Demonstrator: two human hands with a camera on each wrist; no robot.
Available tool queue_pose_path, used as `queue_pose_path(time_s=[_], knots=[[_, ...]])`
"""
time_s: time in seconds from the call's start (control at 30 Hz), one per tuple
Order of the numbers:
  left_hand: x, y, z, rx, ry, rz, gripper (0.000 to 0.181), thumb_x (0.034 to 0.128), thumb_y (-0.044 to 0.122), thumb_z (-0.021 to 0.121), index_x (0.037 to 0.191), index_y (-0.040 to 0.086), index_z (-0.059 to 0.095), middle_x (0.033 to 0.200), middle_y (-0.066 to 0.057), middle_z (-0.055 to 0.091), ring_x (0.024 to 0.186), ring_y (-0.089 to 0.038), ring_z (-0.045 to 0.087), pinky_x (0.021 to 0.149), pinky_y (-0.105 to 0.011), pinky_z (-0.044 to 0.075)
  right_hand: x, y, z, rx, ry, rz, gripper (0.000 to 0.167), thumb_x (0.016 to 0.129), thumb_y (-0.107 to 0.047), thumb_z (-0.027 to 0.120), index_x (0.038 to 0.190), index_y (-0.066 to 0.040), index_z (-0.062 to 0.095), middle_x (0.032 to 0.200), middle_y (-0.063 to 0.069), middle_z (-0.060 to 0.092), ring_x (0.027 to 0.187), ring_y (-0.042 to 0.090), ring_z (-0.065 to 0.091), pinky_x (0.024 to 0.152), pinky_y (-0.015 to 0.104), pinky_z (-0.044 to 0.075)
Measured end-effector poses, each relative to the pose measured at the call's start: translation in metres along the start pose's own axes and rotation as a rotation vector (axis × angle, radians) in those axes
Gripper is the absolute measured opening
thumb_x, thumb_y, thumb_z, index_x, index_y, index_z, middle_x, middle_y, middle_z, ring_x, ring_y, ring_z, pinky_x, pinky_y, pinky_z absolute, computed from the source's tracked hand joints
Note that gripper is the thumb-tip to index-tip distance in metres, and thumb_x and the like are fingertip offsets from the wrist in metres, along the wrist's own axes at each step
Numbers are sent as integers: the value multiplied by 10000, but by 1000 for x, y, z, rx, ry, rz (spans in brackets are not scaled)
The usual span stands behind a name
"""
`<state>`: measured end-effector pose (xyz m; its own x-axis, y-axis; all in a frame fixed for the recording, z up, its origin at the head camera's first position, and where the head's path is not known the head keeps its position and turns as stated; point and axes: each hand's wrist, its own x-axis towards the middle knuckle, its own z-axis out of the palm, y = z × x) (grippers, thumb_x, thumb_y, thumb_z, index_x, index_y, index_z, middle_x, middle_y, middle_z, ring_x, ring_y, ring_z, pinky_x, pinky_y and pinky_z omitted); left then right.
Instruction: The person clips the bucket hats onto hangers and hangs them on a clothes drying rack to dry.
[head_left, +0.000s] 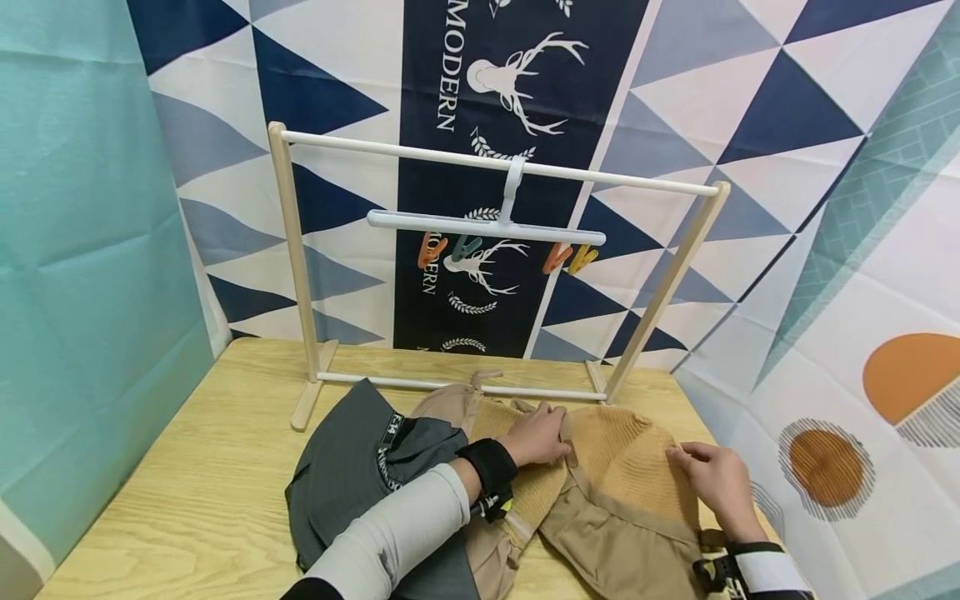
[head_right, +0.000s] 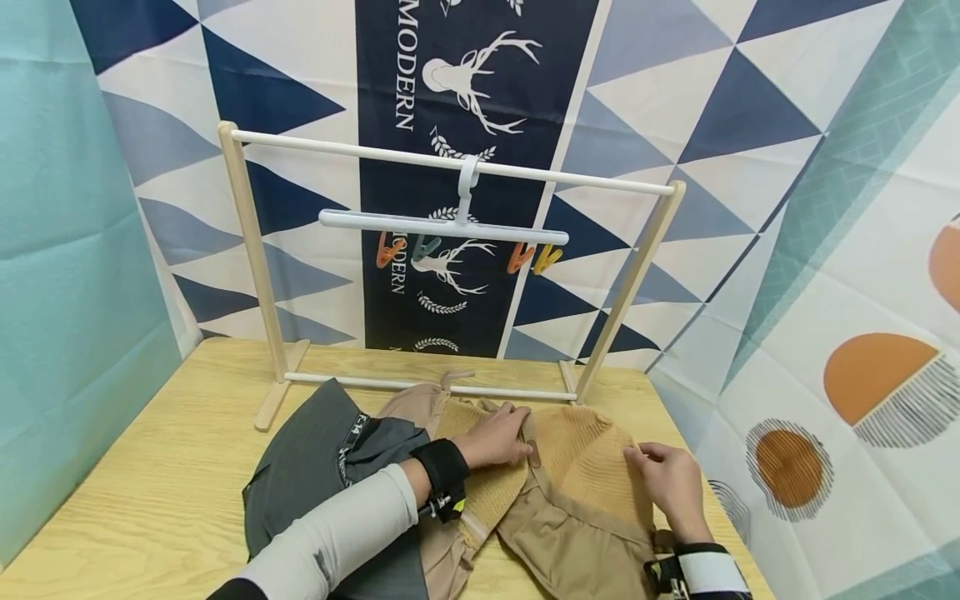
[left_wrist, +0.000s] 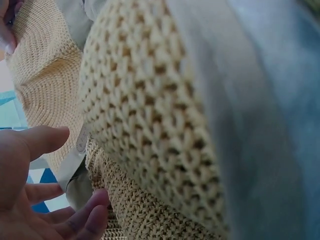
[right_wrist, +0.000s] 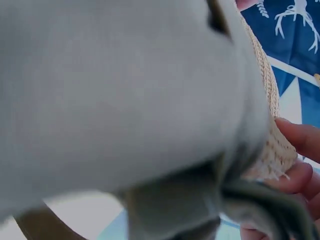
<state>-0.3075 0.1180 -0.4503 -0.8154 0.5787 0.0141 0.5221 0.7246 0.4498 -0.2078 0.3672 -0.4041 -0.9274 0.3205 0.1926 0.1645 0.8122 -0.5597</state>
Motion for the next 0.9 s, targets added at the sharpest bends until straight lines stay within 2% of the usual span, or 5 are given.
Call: queue_pose_path(time_s=[0.17, 0.43, 0.6, 0.7, 0.9], knots=[[-3, -1, -3, -29, 11, -7, 607, 964, 344, 613, 1490, 153, 377, 1418, -128, 464, 1073, -210, 598, 722, -263, 467, -3, -9, 0, -23, 109, -75, 289, 878, -213, 727, 981, 57, 745, 840, 189, 739, 662, 151, 627, 557, 238, 435], [-2, 1, -9, -79, 40, -26, 601, 974, 341, 599, 1501, 173, 365, 1463, -99, 431, 1199, -229, 570, 858, -304, 505, -1, -20, -6, -32, 172, -129, 258, 867, -213, 736, 948, 31, 757, 802, 162, 739, 615, 19, 534, 539, 214, 395], [0, 2, -10, -88, 63, -32, 589, 972, 323, 604, 1496, 191, 368, 1417, -91, 465, 953, -171, 617, 671, -254, 466, -2, -27, -8, -36, 195, -168, 227, 848, -197, 756, 933, 13, 767, 813, 163, 744, 616, -42, 508, 545, 211, 399], [2, 3, -10, -91, 79, -35, 585, 967, 318, 613, 1488, 200, 375, 1386, -84, 486, 836, -136, 597, 616, -239, 439, -2, -32, -9, -29, 210, -184, 213, 836, -186, 768, 922, 9, 772, 813, 165, 746, 629, -64, 508, 550, 186, 396], [3, 4, -16, -59, 102, -12, 599, 962, 319, 623, 1487, 170, 375, 1400, -100, 478, 814, -115, 575, 617, -224, 427, -2, -37, -10, -15, 229, -211, 200, 830, -178, 773, 920, 0, 777, 807, 162, 747, 624, -125, 469, 543, 151, 374]])
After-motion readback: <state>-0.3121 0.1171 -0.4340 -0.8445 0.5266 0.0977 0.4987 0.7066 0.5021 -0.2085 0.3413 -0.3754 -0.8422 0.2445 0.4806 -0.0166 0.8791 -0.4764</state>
